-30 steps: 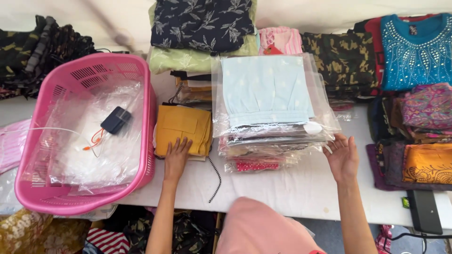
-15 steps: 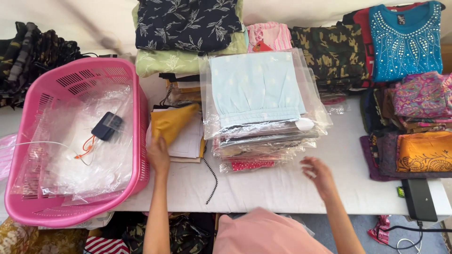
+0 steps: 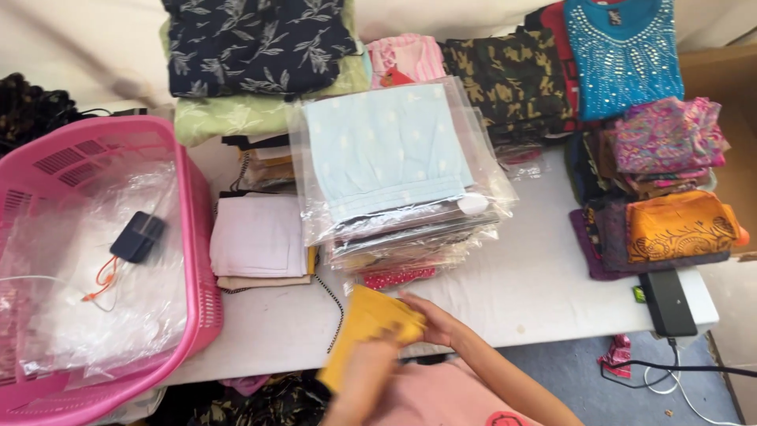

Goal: Placing folded clothing items into individual plastic bags and stacking them.

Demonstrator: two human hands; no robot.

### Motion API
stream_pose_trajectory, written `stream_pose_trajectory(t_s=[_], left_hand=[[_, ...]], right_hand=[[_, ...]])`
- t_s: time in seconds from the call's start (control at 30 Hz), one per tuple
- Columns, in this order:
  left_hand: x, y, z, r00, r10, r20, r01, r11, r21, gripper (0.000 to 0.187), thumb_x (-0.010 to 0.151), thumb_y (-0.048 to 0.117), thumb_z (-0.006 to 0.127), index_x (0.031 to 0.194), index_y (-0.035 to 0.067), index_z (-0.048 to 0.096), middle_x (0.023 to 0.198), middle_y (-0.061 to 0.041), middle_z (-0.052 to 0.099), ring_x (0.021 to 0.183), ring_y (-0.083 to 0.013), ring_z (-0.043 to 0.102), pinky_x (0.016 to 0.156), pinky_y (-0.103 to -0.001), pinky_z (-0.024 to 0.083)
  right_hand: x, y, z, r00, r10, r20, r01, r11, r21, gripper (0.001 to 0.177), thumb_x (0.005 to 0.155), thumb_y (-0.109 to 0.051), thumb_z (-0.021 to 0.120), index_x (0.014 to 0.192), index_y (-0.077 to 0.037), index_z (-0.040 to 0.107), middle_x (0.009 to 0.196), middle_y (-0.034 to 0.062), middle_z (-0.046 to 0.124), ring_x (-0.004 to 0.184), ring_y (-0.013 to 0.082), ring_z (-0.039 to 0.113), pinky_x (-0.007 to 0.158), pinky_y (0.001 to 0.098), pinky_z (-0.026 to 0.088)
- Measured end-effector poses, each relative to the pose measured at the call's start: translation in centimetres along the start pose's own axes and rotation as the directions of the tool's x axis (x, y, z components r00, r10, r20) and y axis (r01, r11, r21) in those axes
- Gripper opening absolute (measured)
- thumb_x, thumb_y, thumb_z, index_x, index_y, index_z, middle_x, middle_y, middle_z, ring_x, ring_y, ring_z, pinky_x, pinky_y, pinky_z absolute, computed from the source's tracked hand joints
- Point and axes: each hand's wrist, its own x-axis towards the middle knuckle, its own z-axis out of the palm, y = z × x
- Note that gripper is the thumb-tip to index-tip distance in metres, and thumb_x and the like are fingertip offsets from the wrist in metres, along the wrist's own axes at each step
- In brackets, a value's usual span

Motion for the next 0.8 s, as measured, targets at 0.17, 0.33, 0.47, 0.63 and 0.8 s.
stream_pose_trajectory(t_s=[0.17, 0.33, 0.47, 0.63, 0.8], left_hand=[[1.3, 8.5, 5.7, 0.942, 0.331, 0.054, -0.328, 0.943, -0.053, 0.032, 0.087, 0.008, 0.06, 0.117, -0.004, 0.063, 0.081, -0.013, 0.07, 0.065, -0.026, 0.072, 0.053, -0.036, 0.058], [2.5, 10.5, 6.1, 0.829, 0.548, 0.108, -0.524, 0.83, -0.192, 0.015, 0.09, 0.008, 0.059, 0.103, 0.002, 0.063, 0.084, -0.013, 0.069, 0.067, -0.0277, 0.072, 0.054, -0.037, 0.057], [4.1, 11.8, 6.6, 0.737, 0.673, 0.06, -0.656, 0.734, -0.173, 0.018, 0.091, 0.009, 0.06, 0.108, 0.001, 0.064, 0.086, -0.012, 0.069, 0.07, -0.0255, 0.072, 0.055, -0.036, 0.057], [9.0, 16.3, 4.8, 0.715, 0.693, 0.092, -0.691, 0.721, -0.058, 0.015, 0.095, 0.009, 0.061, 0.109, 0.005, 0.064, 0.088, -0.009, 0.067, 0.073, -0.0227, 0.072, 0.056, -0.035, 0.057], [16.0, 19.7, 6.9, 0.738, 0.579, -0.347, -0.643, 0.759, -0.1, 0.049, 0.079, 0.023, 0.063, 0.123, 0.004, 0.067, 0.123, -0.019, 0.066, 0.105, -0.0321, 0.067, 0.083, -0.04, 0.057]], right_hand=[[-6.4, -0.8, -4.5, 0.96, -0.154, -0.233, 0.065, 0.934, -0.352, 0.084, 0.08, -0.011, 0.079, 0.153, -0.002, 0.038, 0.137, 0.0162, 0.062, 0.122, 0.0231, 0.065, 0.102, 0.0349, 0.056], [-11.6, 1.3, -5.4, 0.885, -0.114, -0.452, -0.007, 0.966, -0.259, 0.084, 0.078, -0.006, 0.082, 0.151, -0.002, 0.04, 0.134, 0.0169, 0.066, 0.12, 0.0238, 0.066, 0.1, 0.0358, 0.057], [-13.5, 3.1, -8.1, 0.861, -0.21, -0.464, 0.074, 0.953, -0.294, 0.088, 0.076, 0.001, 0.082, 0.151, -0.012, 0.037, 0.137, 0.0089, 0.065, 0.124, 0.0174, 0.063, 0.103, 0.0305, 0.054], [-19.0, -3.6, -8.7, 0.75, -0.402, -0.526, 0.265, 0.91, -0.318, 0.075, 0.07, 0.009, 0.081, 0.139, -0.002, 0.053, 0.122, 0.0177, 0.071, 0.109, 0.0266, 0.07, 0.093, 0.04, 0.059], [-19.3, -11.5, -16.5, 0.583, -0.707, -0.401, 0.244, 0.623, -0.743, 0.078, 0.074, -0.008, 0.086, 0.144, -0.008, 0.051, 0.127, 0.0169, 0.07, 0.113, 0.0251, 0.067, 0.098, 0.0443, 0.057]])
